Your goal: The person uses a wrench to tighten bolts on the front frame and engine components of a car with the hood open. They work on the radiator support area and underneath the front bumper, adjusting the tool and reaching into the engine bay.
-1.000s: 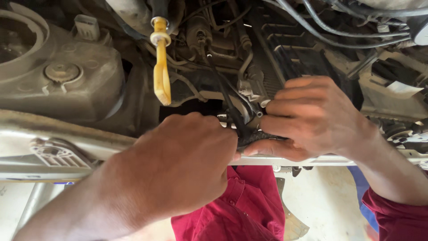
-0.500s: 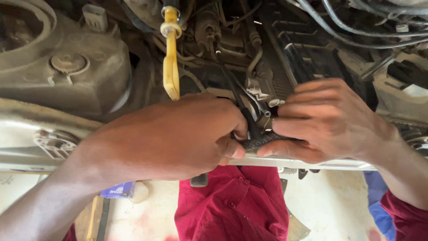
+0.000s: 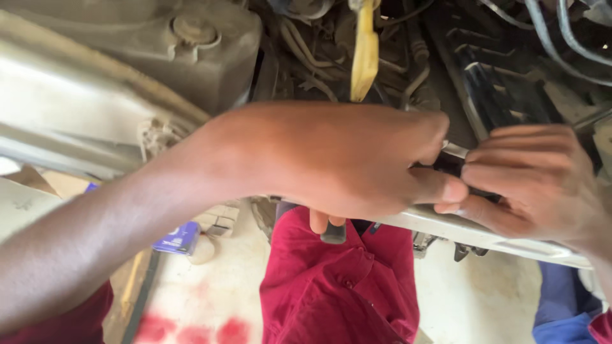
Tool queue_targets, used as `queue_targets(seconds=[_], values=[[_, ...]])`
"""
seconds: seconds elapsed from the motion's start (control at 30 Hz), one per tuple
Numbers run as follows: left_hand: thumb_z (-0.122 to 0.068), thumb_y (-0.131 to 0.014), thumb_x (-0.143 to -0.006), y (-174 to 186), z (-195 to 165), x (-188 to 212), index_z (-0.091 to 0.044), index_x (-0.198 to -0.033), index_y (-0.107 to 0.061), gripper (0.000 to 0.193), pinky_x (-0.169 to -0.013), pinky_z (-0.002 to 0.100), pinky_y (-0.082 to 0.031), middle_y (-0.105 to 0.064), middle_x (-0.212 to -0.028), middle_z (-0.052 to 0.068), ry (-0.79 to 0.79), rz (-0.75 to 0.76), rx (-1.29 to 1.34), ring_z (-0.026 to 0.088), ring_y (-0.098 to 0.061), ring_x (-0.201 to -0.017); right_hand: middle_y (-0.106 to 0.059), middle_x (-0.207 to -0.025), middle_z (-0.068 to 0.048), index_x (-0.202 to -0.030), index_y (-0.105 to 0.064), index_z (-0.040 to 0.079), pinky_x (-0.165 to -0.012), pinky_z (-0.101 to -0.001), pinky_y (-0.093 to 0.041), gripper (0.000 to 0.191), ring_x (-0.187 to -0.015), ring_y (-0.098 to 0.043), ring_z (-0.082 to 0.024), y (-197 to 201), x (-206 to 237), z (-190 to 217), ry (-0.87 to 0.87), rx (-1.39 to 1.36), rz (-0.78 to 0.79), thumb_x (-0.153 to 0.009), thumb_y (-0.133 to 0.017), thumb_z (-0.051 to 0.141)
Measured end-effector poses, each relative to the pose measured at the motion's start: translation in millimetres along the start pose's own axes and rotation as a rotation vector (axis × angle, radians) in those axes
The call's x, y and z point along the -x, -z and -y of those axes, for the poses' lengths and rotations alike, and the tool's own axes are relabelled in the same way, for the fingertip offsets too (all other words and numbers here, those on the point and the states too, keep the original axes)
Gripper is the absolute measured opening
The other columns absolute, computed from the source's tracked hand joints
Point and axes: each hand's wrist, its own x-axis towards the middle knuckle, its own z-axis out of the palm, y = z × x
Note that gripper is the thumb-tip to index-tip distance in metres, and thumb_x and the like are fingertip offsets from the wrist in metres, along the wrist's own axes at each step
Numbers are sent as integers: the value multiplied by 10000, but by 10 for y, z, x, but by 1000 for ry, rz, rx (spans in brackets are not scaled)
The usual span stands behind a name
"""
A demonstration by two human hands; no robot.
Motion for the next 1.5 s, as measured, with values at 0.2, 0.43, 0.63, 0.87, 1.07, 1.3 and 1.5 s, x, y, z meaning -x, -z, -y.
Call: queue_targets(seconds=[0.2,0.43,0.63,0.87,1.07,1.3,1.5], values=[[-436,-467,-1062,-49,-156,-40,-32,-965,-739,496,-565,382,-594,-744,-838,128,29,73,-279,251,-729,-585,-667,-694,-81,-762,-661,76,-528,-344,-475,403,-578,-612,-206,-189,204,-20,76,81,-190,-932,-638,440],[-283,-511,-1000,-127,-168,-54,-61,-938,-750,332,-596,384,-566,-731,-822,106,-152,-34,-415,228,-714,-636,-572,-499,-31,-608,-635,117,-436,-339,-405,545,-400,-491,-146,-548,263,34,8,39,-318,-971,-535,510],[-169,-532,-965,-216,63,-135,-47,-936,-746,248,-624,377,-552,-716,-810,112,-243,-189,-573,224,-703,-665,-574,-533,-64,-635,-625,73,-496,-396,-424,492,-438,-488,-190,-581,282,327,-138,22,-334,-961,-595,440],[-111,-596,-932,-504,-12,70,-5,-1078,-718,218,-620,402,-479,-683,-848,111,-355,-623,-723,245,-660,-737,-665,-780,-79,-817,-623,60,-635,-320,-512,468,-662,-629,-193,-481,214,370,1,-79,-389,-1131,-512,389],[-414,-646,-898,-929,420,30,-29,-1076,-700,428,-950,473,-416,-657,-1090,116,-413,-925,-749,304,-606,-1102,-657,-635,-10,-720,-690,117,-442,-296,-406,507,-447,-496,-97,-451,80,255,26,-23,-343,-971,-675,557],[-343,-658,-968,-1228,704,-231,71,-1309,-641,537,-1245,566,-265,-582,-1445,242,-396,-1093,-617,370,-423,-1476,-574,-587,-39,-678,-635,65,-511,-341,-431,558,-493,-504,-156,-210,44,154,100,59,-364,-969,-684,539],[-228,-626,-1009,-1426,768,-335,82,-1393,-608,494,-1256,601,-164,-577,-1491,239,-325,-1256,-491,418,-345,-1518,-563,-573,-50,-622,-604,68,-488,-363,-380,510,-479,-489,-182,-172,-60,226,115,126,-376,-991,-661,415]])
